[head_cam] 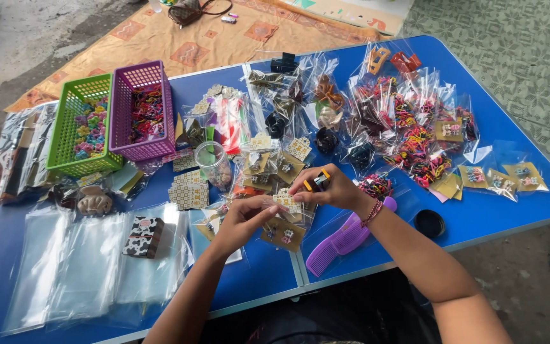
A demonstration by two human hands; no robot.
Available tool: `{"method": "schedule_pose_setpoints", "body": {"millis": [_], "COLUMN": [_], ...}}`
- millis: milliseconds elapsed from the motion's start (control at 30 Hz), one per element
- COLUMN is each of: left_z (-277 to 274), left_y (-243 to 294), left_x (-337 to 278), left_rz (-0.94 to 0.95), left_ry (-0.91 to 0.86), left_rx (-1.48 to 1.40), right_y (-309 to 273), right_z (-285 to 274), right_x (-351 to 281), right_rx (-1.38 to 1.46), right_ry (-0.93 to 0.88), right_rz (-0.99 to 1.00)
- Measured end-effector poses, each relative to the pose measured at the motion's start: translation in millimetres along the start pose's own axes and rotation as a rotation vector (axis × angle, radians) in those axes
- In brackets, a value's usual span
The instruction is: The person is packaging hair clips by placing them on cardboard backings, inserting them into small plastic bags, and stapling the bags shut.
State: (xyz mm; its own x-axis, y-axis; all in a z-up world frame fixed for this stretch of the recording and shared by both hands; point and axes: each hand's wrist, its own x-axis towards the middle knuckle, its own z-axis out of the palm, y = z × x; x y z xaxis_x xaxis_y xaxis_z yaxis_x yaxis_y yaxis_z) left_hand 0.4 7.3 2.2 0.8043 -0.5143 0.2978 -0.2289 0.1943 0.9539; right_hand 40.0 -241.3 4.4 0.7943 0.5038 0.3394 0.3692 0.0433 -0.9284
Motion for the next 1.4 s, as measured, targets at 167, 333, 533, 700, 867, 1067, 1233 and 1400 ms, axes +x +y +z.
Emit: {"method": "schedule_pose_setpoints", "body": {"millis": [167, 333, 533, 700, 867, 1067, 1233, 1400], "left_z": [1.2, 5.4, 2.0, 2.1, 0.4, -0.7, 2.8, 4.7], "left_y": [0.5, 8.1, 6.6, 11.2, 6.9, 7.5, 11.3, 6.6], "left_x": [-1.3, -4.0, -3.1, -1.4, -1.2, -2.0, -1.4, -2.6], "left_rz": [-0.012, -0.018, -0.074, -0.049, -0.033, 0.012, 0.001, -0.012], "left_ry": [-0.006, -0.015, -0.048, -0.042, -0.041, -0.027, -0.051, -0.050], "left_rx": [-0.009, 0.026, 0.029, 0.019, -0.003, 0.020, 0.040, 0.030], "right_y": [-6.6, -16.3, -23.6, -22.3, -17.3, -12.4, -17.8, -1.4], "right_z": [-3.4, -4.0, -4.5, -4.8, -6.1, -6.9, -3.1, -4.6], "right_x": [-1.6, -1.5, -2.2, -2.0, -2.2, -3.4, -3.3, -9.6], "right_rx": [-0.137, -0.274, -0.329, -0.311, -0.262, -0.234, -0.214, -0.276], "right_ry": [-0.063, -0.111, -0.164, -0.152, -0.130, -0.090, -0.138, -0.085], "right_rz": [-0.044, -0.017, 0.010, 0.018, 0.016, 0.002, -0.044, -0.068]}}
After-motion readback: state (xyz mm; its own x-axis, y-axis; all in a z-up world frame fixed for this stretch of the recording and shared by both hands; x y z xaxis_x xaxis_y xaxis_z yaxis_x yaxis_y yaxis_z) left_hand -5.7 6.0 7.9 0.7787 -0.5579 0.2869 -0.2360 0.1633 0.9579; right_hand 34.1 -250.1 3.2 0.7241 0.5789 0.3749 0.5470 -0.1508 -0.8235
